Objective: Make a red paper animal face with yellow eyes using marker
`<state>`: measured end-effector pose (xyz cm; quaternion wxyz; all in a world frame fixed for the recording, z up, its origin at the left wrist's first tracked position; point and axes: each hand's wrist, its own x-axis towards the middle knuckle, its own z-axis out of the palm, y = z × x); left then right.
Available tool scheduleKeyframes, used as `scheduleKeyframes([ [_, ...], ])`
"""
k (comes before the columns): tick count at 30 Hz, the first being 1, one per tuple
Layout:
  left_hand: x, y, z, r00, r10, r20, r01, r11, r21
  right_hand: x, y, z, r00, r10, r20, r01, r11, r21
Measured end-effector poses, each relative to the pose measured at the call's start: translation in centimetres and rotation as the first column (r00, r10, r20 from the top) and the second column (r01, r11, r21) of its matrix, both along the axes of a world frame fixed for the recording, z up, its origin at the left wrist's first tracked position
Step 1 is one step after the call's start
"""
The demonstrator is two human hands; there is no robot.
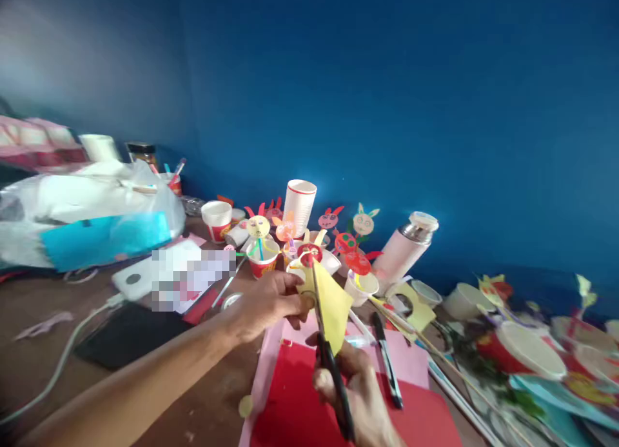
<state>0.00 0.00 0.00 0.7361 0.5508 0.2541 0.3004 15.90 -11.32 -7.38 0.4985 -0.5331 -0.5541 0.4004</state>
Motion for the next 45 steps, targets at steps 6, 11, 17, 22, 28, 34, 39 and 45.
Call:
scheduleKeyframes([
  [6,0.4,-1.0,0.5,0.999,0.025,0.026,-0.023,0.998,-0.052,-0.5,-0.5,0.6,0.995,-0.087,-0.043,0.086,0.996,-0.015],
  [11,0.9,-1.4,0.0,0.994,0.083,0.073,-0.075,0.991,-0.111,-1.2,-0.6,0.8,0.99,-0.095,-0.107,0.099,0.995,0.029],
  [17,1.2,-1.5,0.0,0.99,0.107,0.088,-0.095,0.986,-0.138,-1.6,-0.4,1.0,0.994,-0.083,-0.066,0.089,0.992,0.088],
  [22,0.8,-1.4,0.3,0.99,0.116,0.075,-0.109,0.99,-0.095,-1.5,-0.6,0.9,0.998,-0.059,-0.035,0.059,0.998,0.023],
  [28,0.4,-0.8,0.4,0.991,0.127,0.044,-0.126,0.992,-0.023,-1.4,-0.6,0.5,0.997,-0.008,-0.072,0.009,1.0,0.017],
  [34,0.3,-0.5,0.6,0.989,0.133,0.058,-0.133,0.991,-0.017,-1.5,-0.4,0.9,0.996,0.036,-0.079,-0.035,0.999,0.009],
  [39,0.3,-0.6,0.8,0.989,0.127,0.072,-0.125,0.992,-0.036,-1.5,-0.3,1.2,0.996,0.044,-0.079,-0.044,0.999,0.001],
  [45,0.1,-0.5,0.9,0.99,0.124,0.069,-0.122,0.992,-0.025,-1.4,-0.3,1.1,0.995,0.057,-0.079,-0.058,0.998,-0.003],
])
